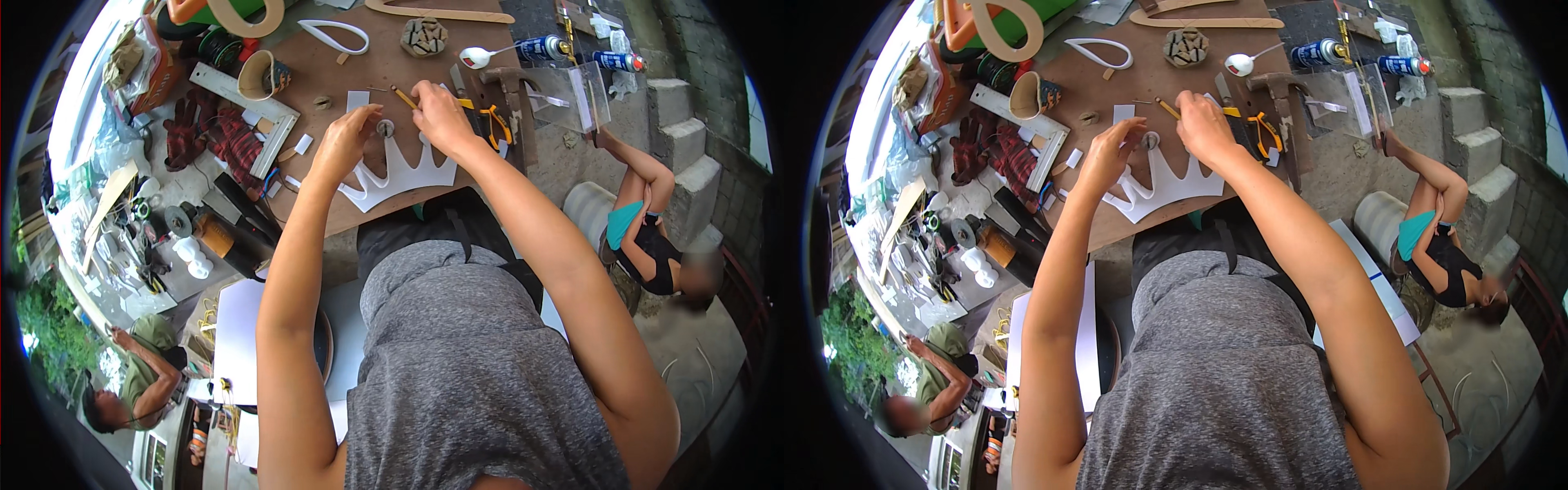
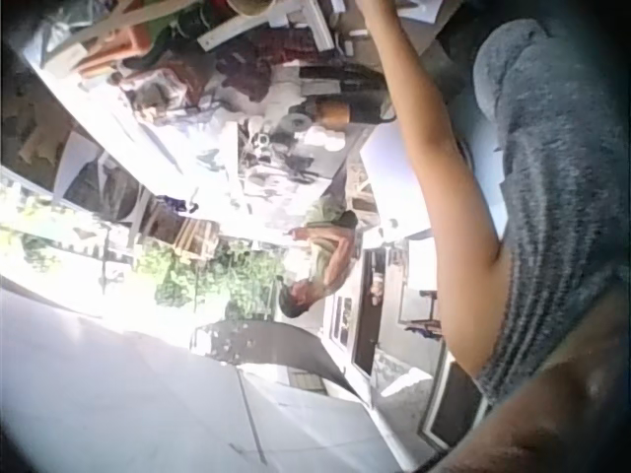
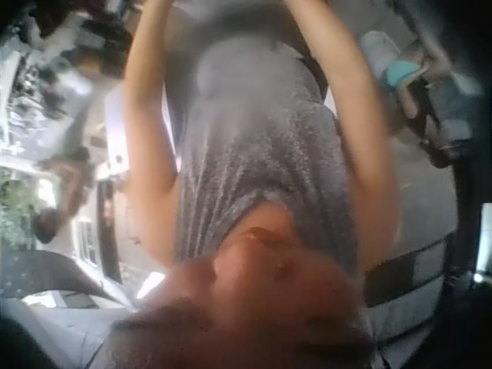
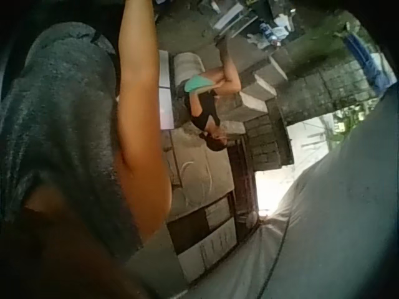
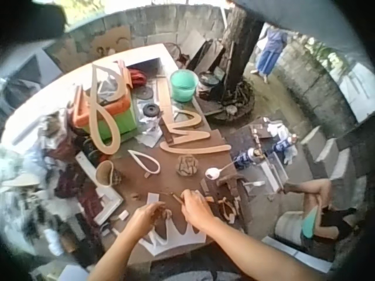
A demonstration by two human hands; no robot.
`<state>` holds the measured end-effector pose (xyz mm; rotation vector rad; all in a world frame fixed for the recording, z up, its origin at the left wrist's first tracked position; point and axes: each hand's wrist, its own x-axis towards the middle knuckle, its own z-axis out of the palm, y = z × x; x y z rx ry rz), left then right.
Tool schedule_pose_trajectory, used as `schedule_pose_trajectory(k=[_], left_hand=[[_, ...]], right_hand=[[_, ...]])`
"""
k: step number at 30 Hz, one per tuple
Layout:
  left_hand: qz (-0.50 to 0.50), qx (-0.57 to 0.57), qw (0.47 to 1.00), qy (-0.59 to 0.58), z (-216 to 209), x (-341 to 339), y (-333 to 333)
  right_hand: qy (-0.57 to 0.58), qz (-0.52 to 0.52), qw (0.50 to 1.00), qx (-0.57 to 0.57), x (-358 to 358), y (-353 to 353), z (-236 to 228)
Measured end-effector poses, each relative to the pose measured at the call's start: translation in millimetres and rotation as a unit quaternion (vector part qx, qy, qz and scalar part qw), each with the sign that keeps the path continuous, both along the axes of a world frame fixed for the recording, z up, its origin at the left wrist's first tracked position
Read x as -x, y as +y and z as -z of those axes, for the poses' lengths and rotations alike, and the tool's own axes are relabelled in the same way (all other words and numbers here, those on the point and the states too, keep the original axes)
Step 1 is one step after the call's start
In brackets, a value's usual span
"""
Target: Assembling crown-shaped sign components by pinning or nailing them onto a base using a hammer and pencil for marking.
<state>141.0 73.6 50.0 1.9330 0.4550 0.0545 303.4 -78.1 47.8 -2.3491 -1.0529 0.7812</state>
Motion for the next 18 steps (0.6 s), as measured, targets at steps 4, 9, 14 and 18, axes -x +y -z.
schedule_pose_trajectory(k=[4, 9, 14, 18], left_hand=[[-0.042, -0.025, 0.999, 0.003, -3.1, 6.6, 0.8], [-0.023, -0.092, 0.995, 0.004, -6.0, 15.2, -2.5], [-0.011, -0.081, 0.996, -0.022, 5.2, 13.5, -9.1], [-0.022, -0.081, 0.996, -0.028, 7.7, 11.5, -12.2]], right_hand=[[0.023, 0.035, 0.999, -0.006, -2.1, -1.5, -7.3], [0.066, 0.077, 0.994, -0.039, -4.0, -9.8, -20.8], [0.17, 0.068, 0.983, -0.012, 4.2, -3.3, -27.2], [0.237, 0.068, 0.969, 0.003, 10.3, -3.5, -18.5]])
